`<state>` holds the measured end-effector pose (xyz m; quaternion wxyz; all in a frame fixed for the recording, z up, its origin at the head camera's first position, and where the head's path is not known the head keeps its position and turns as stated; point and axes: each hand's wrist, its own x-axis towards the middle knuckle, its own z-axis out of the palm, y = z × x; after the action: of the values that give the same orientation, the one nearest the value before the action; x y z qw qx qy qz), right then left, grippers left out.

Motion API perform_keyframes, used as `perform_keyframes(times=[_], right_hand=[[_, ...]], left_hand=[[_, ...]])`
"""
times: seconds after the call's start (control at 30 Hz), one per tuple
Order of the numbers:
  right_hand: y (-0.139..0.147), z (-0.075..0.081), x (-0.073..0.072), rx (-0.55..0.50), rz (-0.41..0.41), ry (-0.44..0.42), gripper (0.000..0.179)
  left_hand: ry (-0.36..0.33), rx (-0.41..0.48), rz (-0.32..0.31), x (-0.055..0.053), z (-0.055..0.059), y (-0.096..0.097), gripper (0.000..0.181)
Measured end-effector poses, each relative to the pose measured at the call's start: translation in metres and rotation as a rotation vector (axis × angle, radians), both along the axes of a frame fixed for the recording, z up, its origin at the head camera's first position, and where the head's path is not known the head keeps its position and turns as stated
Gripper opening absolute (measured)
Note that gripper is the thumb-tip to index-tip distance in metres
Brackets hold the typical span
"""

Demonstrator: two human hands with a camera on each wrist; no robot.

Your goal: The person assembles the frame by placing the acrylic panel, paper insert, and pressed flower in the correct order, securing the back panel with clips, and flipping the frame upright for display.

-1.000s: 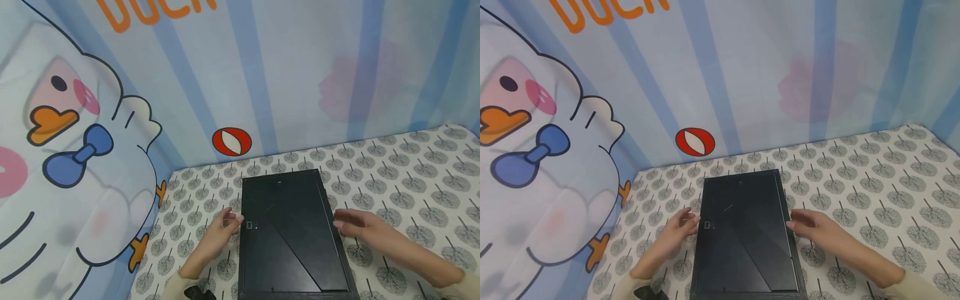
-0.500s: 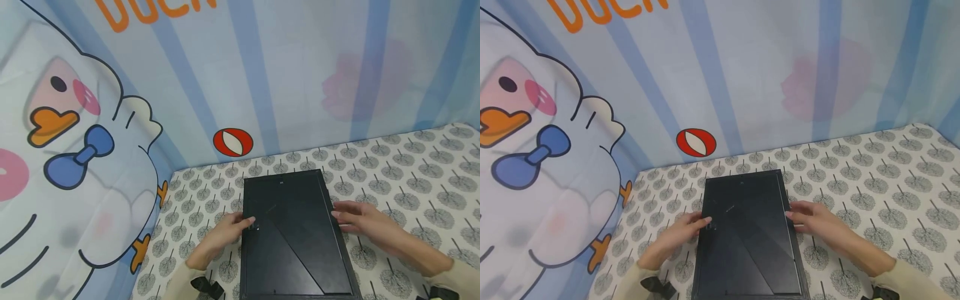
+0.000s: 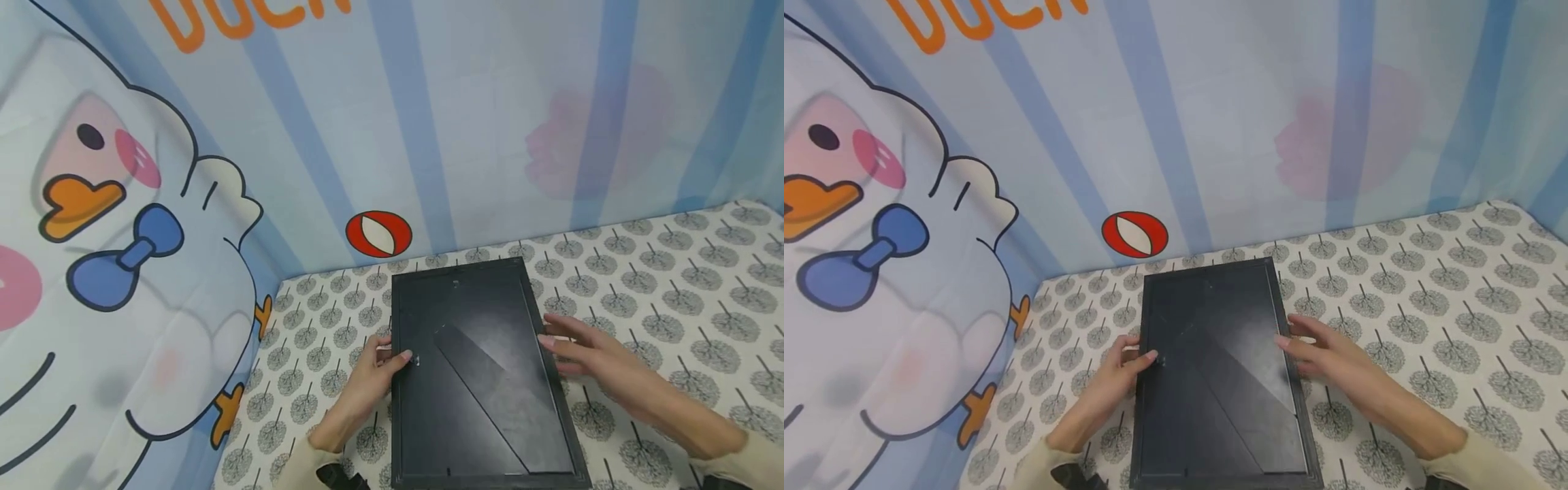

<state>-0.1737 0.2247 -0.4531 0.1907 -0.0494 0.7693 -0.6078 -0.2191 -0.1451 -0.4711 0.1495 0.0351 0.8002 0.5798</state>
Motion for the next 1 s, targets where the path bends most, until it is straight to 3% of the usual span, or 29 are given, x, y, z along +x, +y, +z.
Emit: perform_keyframes(times=[0.17, 0.4, 0.5, 0.67, 0.77, 0.9, 1.0], right_hand=[[0.005, 0.014, -0.001, 0.025, -0.012, 0.124, 0.073], [0.002, 0.033, 0.001, 0.077, -0.031, 0.201, 0.071], [-0.002, 0.038, 0.000, 0.103, -0.054, 0.249, 0.074], [-0.010, 0.046, 0.003, 0.149, -0.101, 0.350, 0.075], [-0.021, 0.046, 0.009, 0.201, -0.171, 0.507, 0.073], [-0.044, 0.038, 0.015, 0.291, -0.267, 0.852, 0.064], [-0.058, 0.031, 0.016, 0.335, -0.263, 0.989, 0.057]], left_hand=[[0.030, 0.151, 0.096, -0.007, 0.006, 0.007, 0.050], [0.107, 0.234, 0.187, -0.020, 0.022, 0.019, 0.047], [0.151, 0.287, 0.190, -0.022, 0.028, 0.022, 0.045], [0.262, 0.434, 0.130, -0.021, 0.039, 0.023, 0.046], [0.343, 0.496, 0.087, -0.021, 0.043, 0.025, 0.044], [0.447, 0.550, 0.042, -0.023, 0.047, 0.029, 0.044], [0.508, 0.590, 0.030, -0.023, 0.049, 0.032, 0.043]])
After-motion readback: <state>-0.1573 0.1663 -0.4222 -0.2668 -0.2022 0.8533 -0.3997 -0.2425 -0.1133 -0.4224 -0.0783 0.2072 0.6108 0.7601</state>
